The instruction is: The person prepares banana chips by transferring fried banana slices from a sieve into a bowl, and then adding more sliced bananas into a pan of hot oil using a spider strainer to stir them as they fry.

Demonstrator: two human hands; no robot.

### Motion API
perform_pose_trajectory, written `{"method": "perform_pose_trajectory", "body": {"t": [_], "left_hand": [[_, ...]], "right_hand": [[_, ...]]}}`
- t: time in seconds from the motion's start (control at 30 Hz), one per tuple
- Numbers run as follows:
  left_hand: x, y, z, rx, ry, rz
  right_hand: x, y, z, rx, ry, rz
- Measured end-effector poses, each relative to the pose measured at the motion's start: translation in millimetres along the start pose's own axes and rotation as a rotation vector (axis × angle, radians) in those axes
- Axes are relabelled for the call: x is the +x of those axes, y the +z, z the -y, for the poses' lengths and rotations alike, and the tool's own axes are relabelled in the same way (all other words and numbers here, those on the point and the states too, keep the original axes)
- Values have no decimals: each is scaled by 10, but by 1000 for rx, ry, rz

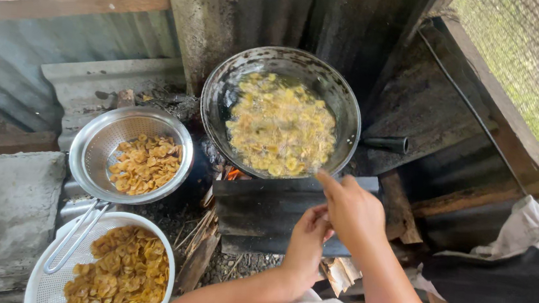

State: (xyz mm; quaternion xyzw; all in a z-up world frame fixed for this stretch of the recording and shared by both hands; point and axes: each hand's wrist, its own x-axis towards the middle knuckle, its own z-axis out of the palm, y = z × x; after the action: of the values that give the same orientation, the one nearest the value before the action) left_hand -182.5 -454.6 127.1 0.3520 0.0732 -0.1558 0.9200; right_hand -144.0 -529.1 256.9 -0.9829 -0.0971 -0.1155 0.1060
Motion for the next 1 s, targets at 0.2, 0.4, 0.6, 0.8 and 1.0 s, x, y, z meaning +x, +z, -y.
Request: {"method": "perform_pose_trajectory", "body": {"t": [0.2,0.4,0.6,0.8,1.0], "left_hand": [[-104,-16,1,-84,-166,-97],[-130,-8,110,-3,-75,37],[-119,84,-37,189,2,-17],[-128,58,-116,132,-26,-11],[-52,68,-150,107,-30,-95]], "right_hand": [[-431,-131,-59,45,42,-25],[-189,15,-131,104,132,20],[-36,19,-469,205,236,-218],[57,450,-402,225,313,-104],[285,214,-471,285,282,-123]]}}
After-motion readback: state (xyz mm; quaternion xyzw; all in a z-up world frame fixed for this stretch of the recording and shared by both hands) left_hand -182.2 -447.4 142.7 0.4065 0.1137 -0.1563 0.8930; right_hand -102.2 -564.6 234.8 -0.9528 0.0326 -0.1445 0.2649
